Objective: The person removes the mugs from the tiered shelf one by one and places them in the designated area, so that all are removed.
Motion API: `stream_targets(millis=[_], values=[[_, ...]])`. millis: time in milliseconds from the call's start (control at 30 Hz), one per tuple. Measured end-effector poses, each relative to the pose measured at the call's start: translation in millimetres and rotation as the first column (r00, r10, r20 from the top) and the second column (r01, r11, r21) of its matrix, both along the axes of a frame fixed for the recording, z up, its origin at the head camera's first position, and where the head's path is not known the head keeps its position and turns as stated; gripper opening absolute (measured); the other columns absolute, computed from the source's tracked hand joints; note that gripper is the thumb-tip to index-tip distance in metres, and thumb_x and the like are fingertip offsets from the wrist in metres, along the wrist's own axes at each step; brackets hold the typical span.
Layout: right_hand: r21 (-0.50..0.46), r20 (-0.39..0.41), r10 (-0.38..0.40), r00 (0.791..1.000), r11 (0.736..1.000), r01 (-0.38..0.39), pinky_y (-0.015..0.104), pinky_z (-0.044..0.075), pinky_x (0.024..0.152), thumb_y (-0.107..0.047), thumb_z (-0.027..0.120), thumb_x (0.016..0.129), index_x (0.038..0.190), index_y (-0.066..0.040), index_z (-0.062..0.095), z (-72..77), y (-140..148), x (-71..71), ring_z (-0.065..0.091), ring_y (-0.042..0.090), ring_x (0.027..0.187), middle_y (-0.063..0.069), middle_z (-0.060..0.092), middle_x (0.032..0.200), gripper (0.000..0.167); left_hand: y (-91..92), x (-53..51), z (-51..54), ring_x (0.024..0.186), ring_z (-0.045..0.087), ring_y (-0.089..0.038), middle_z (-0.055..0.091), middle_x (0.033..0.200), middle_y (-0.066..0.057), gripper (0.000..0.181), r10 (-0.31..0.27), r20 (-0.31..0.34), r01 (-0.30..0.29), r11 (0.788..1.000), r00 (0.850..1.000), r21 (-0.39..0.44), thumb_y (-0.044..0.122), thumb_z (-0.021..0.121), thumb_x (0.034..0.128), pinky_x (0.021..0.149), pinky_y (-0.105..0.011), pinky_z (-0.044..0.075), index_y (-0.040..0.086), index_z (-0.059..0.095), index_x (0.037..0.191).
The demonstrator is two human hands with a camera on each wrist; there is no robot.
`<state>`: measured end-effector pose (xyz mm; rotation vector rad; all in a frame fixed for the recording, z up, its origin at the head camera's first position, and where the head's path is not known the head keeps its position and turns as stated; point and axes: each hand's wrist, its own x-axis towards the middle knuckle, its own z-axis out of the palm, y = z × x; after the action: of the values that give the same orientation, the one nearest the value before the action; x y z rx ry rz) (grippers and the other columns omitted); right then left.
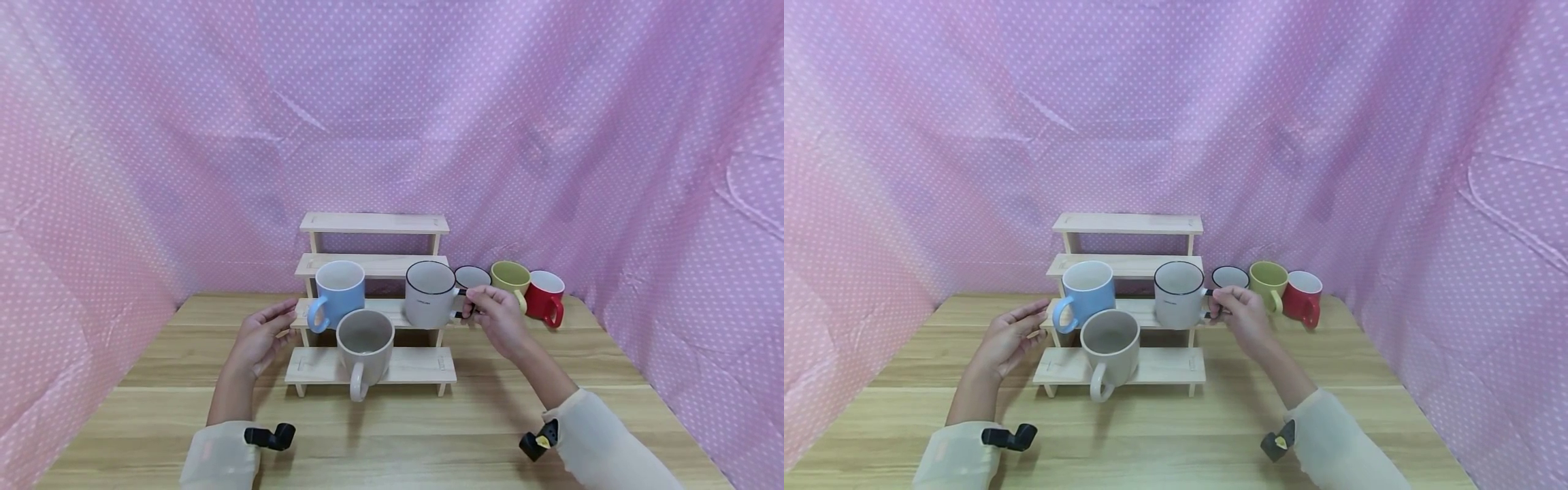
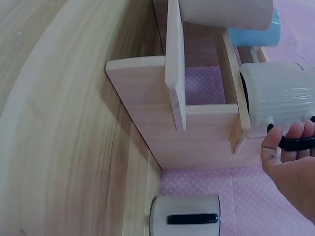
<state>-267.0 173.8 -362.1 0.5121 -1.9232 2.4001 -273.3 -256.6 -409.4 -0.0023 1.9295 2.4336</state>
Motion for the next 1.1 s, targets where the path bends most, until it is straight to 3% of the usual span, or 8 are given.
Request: stream_targets(millis=[567,1100], values=[[-0.139,-0.043,-0.076,0.996,0.988,0.069,0.03,0.058,0.067,0.004,0.049,0.104,0.085,-0.005,0.069,3.2,45.0,11.2,0.06,0.018,0.07,0.006,0.062,0.078,0.029,0.7,-1.9,0.3,0.095,0.059,-0.009,0.061,0.122,0.0,0.053,-0.006,0.0,0.006,1.0,1.0,0.015,0.007,0.064,0.1019,0.075,-0.018,0.054,-0.009,0.044,0.149],[-0.318,-0.03,-0.192,0.981,0.932,0.173,0.027,0.058,0.064,0.003,0.052,0.105,0.08,0.001,0.068,-3.0,97.8,27.7,0.064,0.017,0.067,0.01,0.065,0.072,0.03,0.1,0.7,0.1,0.095,0.06,-0.009,0.063,0.12,0.0,0.05,0.0,-0.001,0.0,1.0,1.0,0.02,0.006,0.064,0.1018,0.075,-0.019,0.054,-0.009,0.046,0.147]])
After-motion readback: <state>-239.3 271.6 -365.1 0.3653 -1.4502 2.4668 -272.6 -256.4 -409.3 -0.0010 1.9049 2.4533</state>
